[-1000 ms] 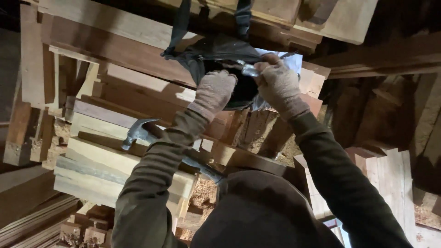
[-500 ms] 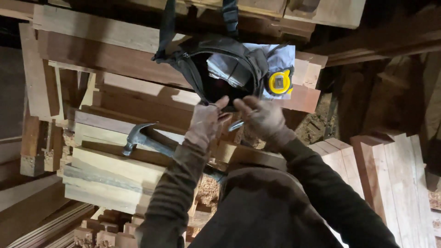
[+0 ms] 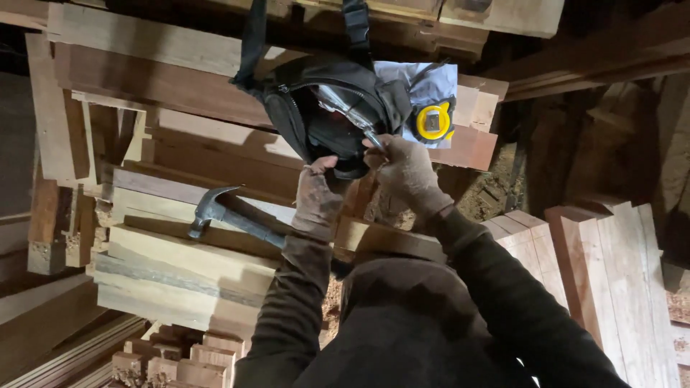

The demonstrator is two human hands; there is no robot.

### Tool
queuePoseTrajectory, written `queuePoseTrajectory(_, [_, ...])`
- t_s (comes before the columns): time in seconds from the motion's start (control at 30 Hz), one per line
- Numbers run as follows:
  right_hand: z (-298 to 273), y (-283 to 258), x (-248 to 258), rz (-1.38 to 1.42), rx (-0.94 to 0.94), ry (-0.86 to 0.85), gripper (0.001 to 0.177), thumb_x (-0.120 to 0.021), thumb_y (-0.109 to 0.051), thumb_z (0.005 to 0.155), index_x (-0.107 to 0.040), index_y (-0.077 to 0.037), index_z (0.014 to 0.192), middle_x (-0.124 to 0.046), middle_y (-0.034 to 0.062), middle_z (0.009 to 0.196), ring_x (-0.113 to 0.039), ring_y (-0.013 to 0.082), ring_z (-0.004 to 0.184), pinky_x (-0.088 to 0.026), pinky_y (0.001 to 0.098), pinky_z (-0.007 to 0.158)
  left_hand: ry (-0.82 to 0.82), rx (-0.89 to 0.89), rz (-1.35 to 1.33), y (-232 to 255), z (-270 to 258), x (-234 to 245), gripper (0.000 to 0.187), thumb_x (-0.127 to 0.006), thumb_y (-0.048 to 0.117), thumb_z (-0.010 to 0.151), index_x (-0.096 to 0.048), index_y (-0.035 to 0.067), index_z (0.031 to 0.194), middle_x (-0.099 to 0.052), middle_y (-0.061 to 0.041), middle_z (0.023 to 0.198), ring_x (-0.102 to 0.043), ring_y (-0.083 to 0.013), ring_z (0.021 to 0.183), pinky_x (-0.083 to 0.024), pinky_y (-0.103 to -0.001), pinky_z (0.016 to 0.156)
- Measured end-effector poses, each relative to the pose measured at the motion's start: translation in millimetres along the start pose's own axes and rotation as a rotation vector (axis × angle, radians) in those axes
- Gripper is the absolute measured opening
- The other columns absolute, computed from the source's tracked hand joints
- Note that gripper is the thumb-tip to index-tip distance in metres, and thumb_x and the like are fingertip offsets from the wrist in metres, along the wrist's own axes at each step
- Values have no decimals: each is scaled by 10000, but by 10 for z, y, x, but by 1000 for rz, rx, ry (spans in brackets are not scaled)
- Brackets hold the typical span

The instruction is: Marking measurement lines on wooden boards using a speed square and pencil while using a bar clamp to hold pieces together.

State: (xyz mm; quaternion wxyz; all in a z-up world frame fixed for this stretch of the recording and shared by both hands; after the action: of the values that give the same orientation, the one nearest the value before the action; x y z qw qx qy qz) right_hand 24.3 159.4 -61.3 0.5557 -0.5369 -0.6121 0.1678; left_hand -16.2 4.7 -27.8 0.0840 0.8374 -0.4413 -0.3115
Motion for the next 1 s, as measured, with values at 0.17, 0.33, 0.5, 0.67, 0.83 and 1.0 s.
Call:
queuePoseTrajectory(0.17, [10,-364,-23,-381,210,11,344,-810,-427,843,-661,-117,857,-675,119,839,-701,380,885,-563,470,812,-60,18,-258,-61,106,57,312,-774,-35,847,-668,-7,1138,-701,-227,1073,-719,-378,959,-655,-515,842])
queuePoseTrajectory(0.33, [-6,-544,-86,-688,157,-164,307,-649,-404,911,-711,-110,973,-734,124,896,-733,381,902,-602,511,773,-5,-148,76,-200,703,594,300,-758,22,886,-664,45,1170,-718,-152,1051,-722,-275,904,-651,-436,787])
queuePoseTrajectory(0.5, [179,-420,-359,-917,261,-251,340,-644,-375,766,-670,-95,958,-733,114,898,-741,382,834,-601,565,669,164,-178,826,-199,631,297,375,-851,335,832,-660,325,1155,-770,95,1025,-751,-175,1003,-594,-369,957])
queuePoseTrajectory(0.67, [62,-923,-148,-1228,884,-152,176,-590,-231,932,-731,-133,892,-715,86,949,-730,280,731,-556,400,574,101,-545,816,115,193,191,436,-865,146,767,-644,81,1138,-773,-152,973,-737,-289,1049,-605,-432,865])
queuePoseTrajectory(0.83, [205,-1233,-443,-1223,1049,-266,129,-642,-181,915,-730,-89,898,-711,126,958,-739,342,759,-567,433,548,65,-398,318,-16,628,568,363,-821,67,775,-656,37,1096,-760,-144,983,-720,-278,1029,-580,-476,954])
queuePoseTrajectory(1.0, [79,-1290,-709,-1196,986,-228,202,-628,-327,961,-724,-171,876,-725,13,993,-734,279,858,-485,246,653,110,58,-756,-102,751,665,179,-625,130,896,-639,-39,953,-701,-212,905,-718,-381,879,-554,-624,944])
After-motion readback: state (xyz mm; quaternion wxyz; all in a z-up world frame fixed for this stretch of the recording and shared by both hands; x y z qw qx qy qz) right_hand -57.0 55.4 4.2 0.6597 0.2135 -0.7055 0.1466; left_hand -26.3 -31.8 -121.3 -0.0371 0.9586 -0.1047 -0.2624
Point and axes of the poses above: each hand's wrist, its own z-axis towards the middle knuckle, its own x-axis out of the back of the hand, y = z × x, the point moved 3 cm from there along z, towards the middle knuckle
